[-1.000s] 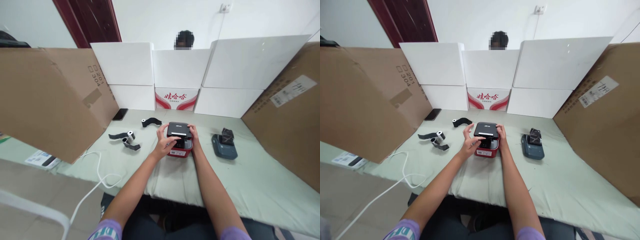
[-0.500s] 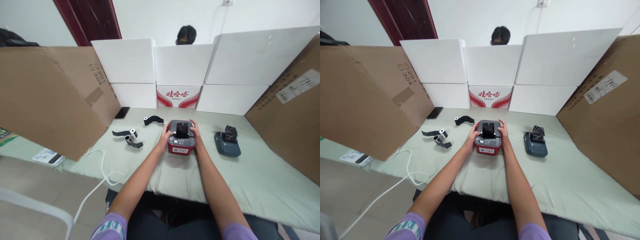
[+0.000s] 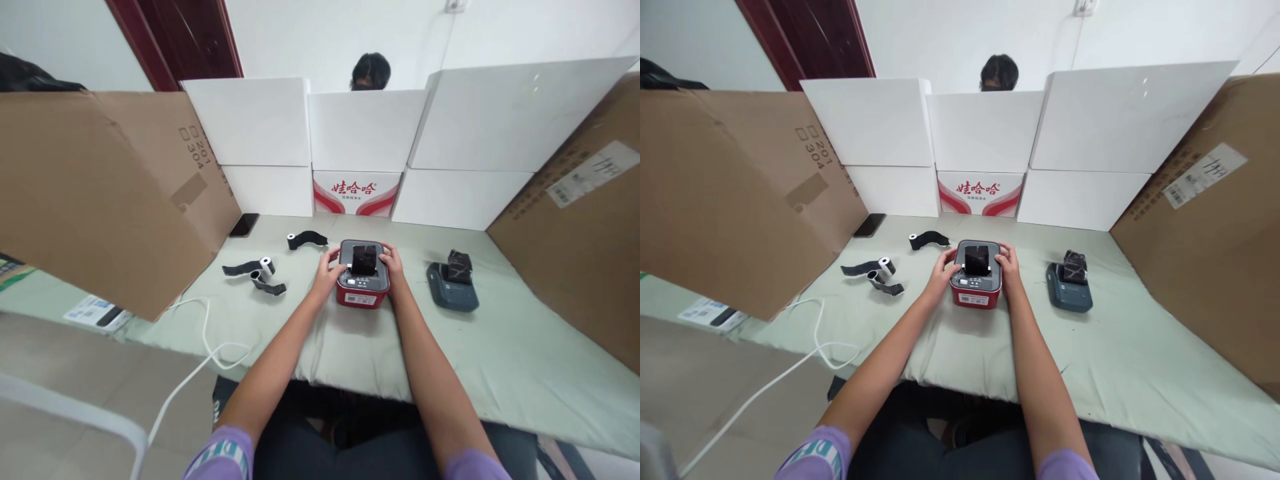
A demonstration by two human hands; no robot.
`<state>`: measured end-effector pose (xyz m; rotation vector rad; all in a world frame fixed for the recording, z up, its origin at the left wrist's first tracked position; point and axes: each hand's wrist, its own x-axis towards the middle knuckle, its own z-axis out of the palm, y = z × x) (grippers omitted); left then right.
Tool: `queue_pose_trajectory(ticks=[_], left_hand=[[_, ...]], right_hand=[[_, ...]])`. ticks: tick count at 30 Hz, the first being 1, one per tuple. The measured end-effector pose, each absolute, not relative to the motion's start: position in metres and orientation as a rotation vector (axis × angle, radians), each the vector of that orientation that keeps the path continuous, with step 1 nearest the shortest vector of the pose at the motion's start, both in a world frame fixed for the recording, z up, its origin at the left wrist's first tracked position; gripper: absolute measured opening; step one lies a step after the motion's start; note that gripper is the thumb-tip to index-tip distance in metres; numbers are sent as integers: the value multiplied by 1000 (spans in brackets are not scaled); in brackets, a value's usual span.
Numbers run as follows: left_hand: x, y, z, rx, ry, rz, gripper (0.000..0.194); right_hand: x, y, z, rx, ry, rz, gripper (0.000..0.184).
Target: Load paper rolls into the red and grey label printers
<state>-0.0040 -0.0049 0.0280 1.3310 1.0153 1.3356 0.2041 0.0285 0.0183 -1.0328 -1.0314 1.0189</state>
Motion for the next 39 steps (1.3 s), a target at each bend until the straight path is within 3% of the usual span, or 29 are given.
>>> queue_pose_trajectory(ticks=[2, 4, 6, 8, 11, 17, 24, 31, 37, 39], left_hand=[[-18, -11, 30, 1447, 978, 1192, 67], [-30, -18, 31, 1541, 885, 1011, 94], [-37, -24, 31, 1612, 859, 906, 121], [-36, -28, 30, 1676, 887, 885, 132], [-24, -22, 31, 1757, 917, 877, 129], [35, 40, 39, 1755, 875, 1008, 132], [112, 125, 37, 1705, 652, 1002, 137], [144, 144, 31, 1674, 621, 961, 133], [134, 114, 14, 1649, 815, 1008, 120], [116, 93, 6, 1695, 912, 998, 112]], right_hand=[[214, 16, 28, -1191, -1084, 986, 49], [224, -4, 40, -1349, -1207, 1021, 52], [233, -27, 54, -1393, -1402, 1126, 62], [238, -46, 65, -1307, -1635, 1178, 76], [243, -53, 78, -1231, -1862, 1028, 90], [279, 10, 111, -1290, -1935, 787, 84], [341, 87, 135, -1606, -1983, 833, 53], [368, 107, 115, -1760, -1881, 895, 49], [389, 56, 119, -1951, -1656, 555, 76], [393, 14, 110, -2013, -1443, 297, 82]])
